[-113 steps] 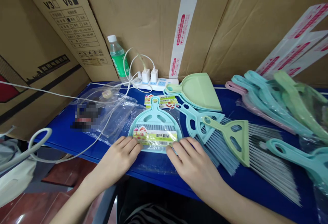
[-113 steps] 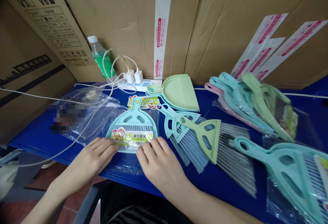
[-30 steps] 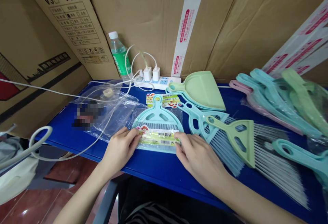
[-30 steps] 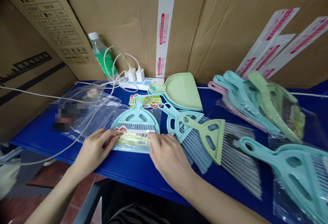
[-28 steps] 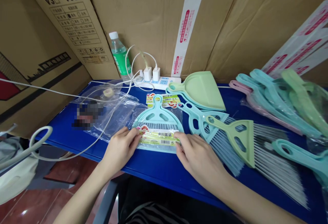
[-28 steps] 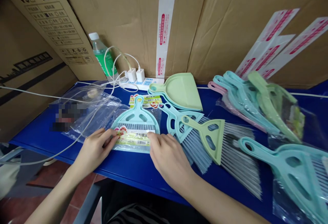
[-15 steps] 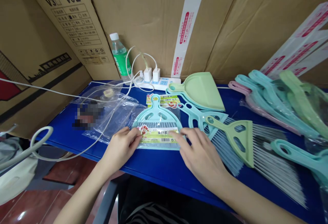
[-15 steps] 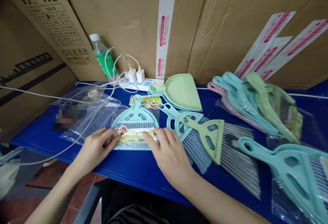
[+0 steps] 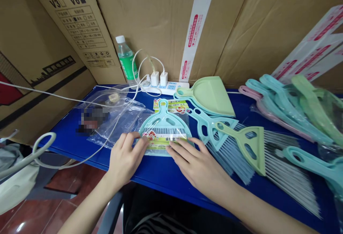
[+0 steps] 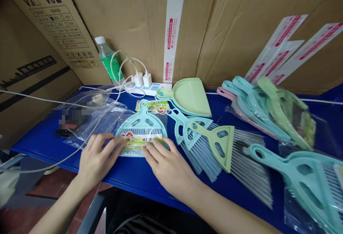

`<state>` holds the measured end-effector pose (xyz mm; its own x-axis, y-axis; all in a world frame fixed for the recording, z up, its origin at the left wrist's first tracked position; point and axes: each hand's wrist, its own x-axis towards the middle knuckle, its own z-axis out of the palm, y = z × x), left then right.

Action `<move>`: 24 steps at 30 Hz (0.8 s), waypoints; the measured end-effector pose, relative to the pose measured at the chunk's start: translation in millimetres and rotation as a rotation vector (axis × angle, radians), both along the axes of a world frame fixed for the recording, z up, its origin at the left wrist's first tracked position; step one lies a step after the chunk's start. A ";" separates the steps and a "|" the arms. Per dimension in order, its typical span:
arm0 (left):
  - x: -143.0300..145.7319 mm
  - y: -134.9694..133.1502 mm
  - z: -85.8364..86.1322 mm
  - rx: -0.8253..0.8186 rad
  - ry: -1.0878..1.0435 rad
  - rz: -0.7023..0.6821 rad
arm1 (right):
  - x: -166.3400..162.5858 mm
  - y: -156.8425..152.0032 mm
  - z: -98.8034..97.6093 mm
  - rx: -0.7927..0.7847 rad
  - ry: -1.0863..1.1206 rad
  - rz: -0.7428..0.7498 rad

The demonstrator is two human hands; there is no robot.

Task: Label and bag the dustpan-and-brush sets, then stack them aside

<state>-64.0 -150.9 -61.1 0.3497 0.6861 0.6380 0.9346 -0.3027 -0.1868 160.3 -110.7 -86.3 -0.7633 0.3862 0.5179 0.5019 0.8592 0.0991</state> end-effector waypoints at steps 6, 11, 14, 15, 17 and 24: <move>23.4 -17.5 -3.8 -0.248 0.078 -0.287 | -0.1 -1.4 -0.2 0.063 0.004 0.020; 17.9 -20.2 -10.9 -0.383 0.119 -0.230 | 0.1 -1.0 2.1 0.036 0.022 0.031; 8.0 -20.9 -8.2 -0.392 0.134 -0.197 | 0.4 -1.4 3.6 0.015 0.038 0.022; 4.7 -21.1 -6.7 -0.390 0.138 -0.186 | 0.6 -1.6 3.9 0.010 0.039 0.017; -1.3 -21.5 -3.6 -0.383 0.141 -0.163 | 1.0 -1.8 4.2 0.004 0.038 0.009; -9.0 -20.7 0.6 -0.378 0.122 -0.162 | 2.8 0.4 7.9 -0.057 0.068 0.012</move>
<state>-73.1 -171.6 -60.5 0.5293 0.7938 0.2996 0.8474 -0.5120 -0.1405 163.1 -110.3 -78.3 -0.7321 0.4076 0.5459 0.4954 0.8685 0.0159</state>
